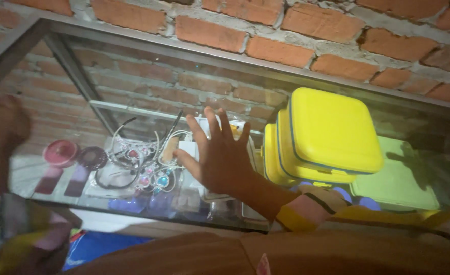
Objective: The person rearranges stuffed toys and wipes the glass surface of a display cabinet. They move several plush toys to one side, wipe the glass with their hands, and then place the toys back on top of the cabinet.
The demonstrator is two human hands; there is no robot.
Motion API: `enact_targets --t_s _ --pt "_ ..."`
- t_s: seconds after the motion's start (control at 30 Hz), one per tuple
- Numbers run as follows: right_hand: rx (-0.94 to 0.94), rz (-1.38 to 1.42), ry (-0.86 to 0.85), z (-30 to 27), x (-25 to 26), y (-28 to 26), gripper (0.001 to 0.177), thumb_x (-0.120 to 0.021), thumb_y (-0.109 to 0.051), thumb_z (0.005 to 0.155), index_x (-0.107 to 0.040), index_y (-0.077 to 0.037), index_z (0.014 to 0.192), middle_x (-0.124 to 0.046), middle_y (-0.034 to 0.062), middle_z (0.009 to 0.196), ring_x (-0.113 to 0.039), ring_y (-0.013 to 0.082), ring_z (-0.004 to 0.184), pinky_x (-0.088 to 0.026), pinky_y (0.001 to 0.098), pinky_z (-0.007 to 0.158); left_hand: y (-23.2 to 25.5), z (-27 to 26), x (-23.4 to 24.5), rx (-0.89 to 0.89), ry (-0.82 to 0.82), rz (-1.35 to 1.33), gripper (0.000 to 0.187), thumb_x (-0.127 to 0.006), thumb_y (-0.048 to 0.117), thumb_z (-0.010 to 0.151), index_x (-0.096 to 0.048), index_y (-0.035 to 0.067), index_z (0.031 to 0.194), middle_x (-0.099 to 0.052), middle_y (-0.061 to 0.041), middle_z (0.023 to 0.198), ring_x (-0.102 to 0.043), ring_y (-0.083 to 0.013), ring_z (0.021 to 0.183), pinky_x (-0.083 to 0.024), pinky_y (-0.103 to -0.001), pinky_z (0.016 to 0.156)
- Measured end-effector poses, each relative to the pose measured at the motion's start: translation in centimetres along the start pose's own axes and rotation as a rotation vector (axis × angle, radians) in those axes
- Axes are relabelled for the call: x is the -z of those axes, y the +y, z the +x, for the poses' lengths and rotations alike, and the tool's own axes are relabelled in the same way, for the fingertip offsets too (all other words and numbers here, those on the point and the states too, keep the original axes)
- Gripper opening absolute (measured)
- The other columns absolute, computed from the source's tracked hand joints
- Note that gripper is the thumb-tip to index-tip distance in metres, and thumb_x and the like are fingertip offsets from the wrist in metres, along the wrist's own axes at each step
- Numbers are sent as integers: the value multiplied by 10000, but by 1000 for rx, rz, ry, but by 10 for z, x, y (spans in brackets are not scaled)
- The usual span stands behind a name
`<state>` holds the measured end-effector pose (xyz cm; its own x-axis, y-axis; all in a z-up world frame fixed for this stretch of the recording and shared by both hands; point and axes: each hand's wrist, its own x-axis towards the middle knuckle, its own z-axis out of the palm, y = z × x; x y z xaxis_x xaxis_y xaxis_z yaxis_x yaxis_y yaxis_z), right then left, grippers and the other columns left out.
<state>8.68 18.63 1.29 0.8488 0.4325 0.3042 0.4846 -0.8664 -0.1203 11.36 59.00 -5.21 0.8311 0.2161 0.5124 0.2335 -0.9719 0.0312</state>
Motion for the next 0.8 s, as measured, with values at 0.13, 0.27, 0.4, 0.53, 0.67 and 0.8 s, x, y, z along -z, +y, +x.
enact_targets --t_s 0.13,0.27,0.4,0.53,0.67,0.8 --pt "1 -11 -9 2 -2 1 765 -601 -583 926 -436 -108 1502 -343 271 1530 -260 479 1455 -192 845 1013 45 10 2 -235 219 163 445 -487 325 1166 -685 -10 949 -711 -246 1004 -669 -415 1109 -516 -563 1071" --pt "2 -2 0 2 -4 4 759 -585 -591 925 -442 -108 1491 -340 276 1543 -266 479 1452 -184 840 1018 134 -38 13 116 1 -570 443 -392 306 1126 -564 4 1402 -570 -307 1353 -586 -518 1083 -440 -581 922" --pt "18 15 21 1 -5 5 755 -590 -591 923 -464 -98 1480 -356 297 1530 -271 491 1442 -178 849 1000 144 -72 45 -186 76 -522 426 -444 169 1002 -565 40 1391 -603 -231 1403 -590 -451 1247 -472 -540 1016" --pt "45 31 49 2 -5 7 746 -603 -591 926 -504 -76 1457 -375 317 1511 -293 503 1438 -187 857 991 91 -63 60 52 45 -253 349 -448 143 1104 -578 63 1418 -599 -237 1390 -599 -465 1197 -451 -582 1013" --pt "54 45 66 2 -3 6 734 -614 -583 922 -529 -72 1443 -388 308 1498 -301 517 1437 -194 857 995 51 -56 63 286 -59 -218 252 -478 155 1095 -672 9 1160 -639 -225 1325 -607 -442 1225 -468 -545 1019" --pt "27 61 39 2 -2 5 736 -616 -576 908 -517 -88 1450 -380 290 1519 -306 505 1435 -231 847 973 88 -48 39 -42 234 -63 329 -594 193 907 -628 -1 1169 -679 -216 1249 -636 -398 1243 -498 -472 1088"
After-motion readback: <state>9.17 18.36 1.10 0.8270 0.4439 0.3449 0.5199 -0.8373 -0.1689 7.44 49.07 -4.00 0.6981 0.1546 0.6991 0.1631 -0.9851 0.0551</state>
